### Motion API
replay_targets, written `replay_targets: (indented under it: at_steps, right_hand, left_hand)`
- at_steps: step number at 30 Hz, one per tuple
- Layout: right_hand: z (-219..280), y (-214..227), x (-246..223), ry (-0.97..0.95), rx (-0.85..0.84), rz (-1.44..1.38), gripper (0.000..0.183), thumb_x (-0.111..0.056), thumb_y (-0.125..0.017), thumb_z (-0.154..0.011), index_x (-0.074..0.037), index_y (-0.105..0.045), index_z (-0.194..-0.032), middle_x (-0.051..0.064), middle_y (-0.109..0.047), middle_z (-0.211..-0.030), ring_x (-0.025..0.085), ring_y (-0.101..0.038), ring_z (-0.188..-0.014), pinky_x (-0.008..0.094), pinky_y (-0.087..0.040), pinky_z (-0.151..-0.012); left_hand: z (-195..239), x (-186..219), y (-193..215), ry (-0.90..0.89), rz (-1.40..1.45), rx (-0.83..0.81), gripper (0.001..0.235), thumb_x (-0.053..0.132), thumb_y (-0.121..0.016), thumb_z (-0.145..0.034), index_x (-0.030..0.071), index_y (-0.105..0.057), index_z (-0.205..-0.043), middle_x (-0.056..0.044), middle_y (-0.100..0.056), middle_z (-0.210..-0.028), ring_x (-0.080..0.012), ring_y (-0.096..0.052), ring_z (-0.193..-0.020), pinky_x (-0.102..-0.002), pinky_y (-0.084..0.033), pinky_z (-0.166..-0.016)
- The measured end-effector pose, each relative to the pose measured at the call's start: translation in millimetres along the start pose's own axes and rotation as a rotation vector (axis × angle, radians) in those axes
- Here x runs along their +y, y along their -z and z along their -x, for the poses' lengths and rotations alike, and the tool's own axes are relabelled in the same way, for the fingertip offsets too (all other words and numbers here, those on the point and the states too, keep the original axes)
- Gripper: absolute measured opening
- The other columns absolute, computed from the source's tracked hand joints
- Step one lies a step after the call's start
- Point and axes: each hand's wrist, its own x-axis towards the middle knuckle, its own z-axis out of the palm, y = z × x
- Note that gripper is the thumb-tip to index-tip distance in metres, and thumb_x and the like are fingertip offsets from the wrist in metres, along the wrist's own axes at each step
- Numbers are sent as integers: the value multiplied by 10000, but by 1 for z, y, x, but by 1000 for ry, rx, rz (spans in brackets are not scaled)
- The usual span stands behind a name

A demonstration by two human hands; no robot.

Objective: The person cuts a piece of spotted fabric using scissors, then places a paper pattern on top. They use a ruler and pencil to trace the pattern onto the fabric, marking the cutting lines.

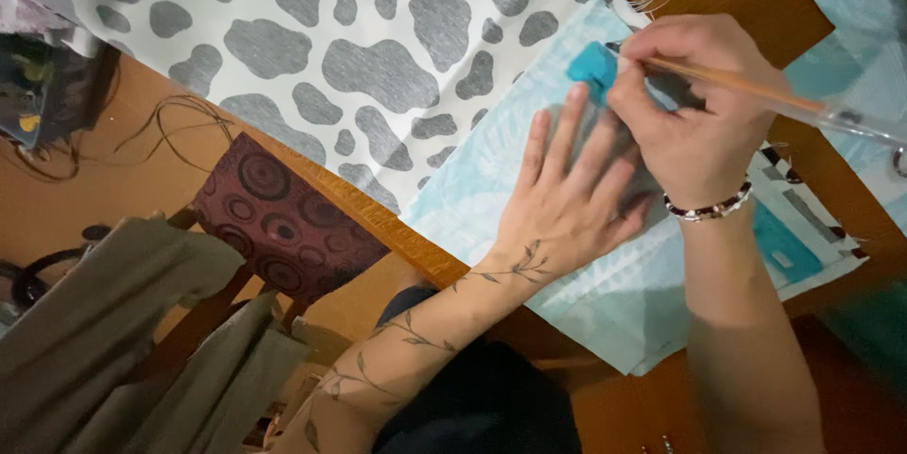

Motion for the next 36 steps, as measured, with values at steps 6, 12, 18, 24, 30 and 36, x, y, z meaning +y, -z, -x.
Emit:
replay_targets:
  at_steps: [6, 12, 18, 24, 30, 36]
  right_hand:
    - [2, 2, -2, -26, -9, 30, 89, 246, -705, -976, 170, -690, -1019, 278, -709, -1009, 356, -689, -901, 413, -580, -785]
    - [6, 2, 1, -71, -11, 15, 69, 216, -712, -1003, 162, -699, -1044, 274, -705, -1037, 365, -692, -934, 413, -577, -808]
    - [6, 0, -1, -88, -7, -20, 90, 257, -679, -1009, 175, -681, -1045, 285, -693, -1040, 353, -682, -907, 396, -577, -791]
    - [5, 0, 1, -65, -2, -36, 95, 271, -692, -1014, 178, -678, -1026, 282, -696, -1019, 354, -681, -897, 400, -567, -786]
    - [5, -3, 1, -83, 15, -51, 91, 266, -667, -976, 186, -669, -1021, 287, -697, -1007, 350, -680, -874, 398, -561, -775]
    - [6, -3, 2, -59, 20, -33, 82, 271, -672, -965, 199, -672, -1005, 291, -695, -988, 363, -677, -870, 405, -557, -764]
  left_hand:
    - [0, 1, 2, 95, -13, -9, 545, 458, -690, -950, 91, -649, -1351, -150, -476, -1505, -365, -398, -1459, -543, -348, -1225]
    - [0, 0, 2, 97, -11, -49, 622, 470, -714, -948, 68, -605, -1411, -164, -430, -1537, -375, -371, -1478, -535, -315, -1254]
    - [-2, 1, 5, 112, -42, -92, 665, 506, -698, -965, 77, -565, -1455, -158, -401, -1562, -360, -353, -1495, -511, -302, -1263]
    - [-3, 2, 5, 128, -54, -91, 677, 537, -604, -987, 66, -547, -1471, -158, -396, -1568, -344, -375, -1496, -492, -304, -1259]
    - [-4, 2, 4, 136, -57, -57, 676, 551, -581, -1010, 42, -581, -1453, -179, -373, -1566, -338, -377, -1492, -481, -302, -1264]
    - [-5, 1, 4, 120, -59, -43, 687, 553, -564, -1016, 10, -582, -1436, -200, -387, -1552, -354, -383, -1481, -488, -291, -1259]
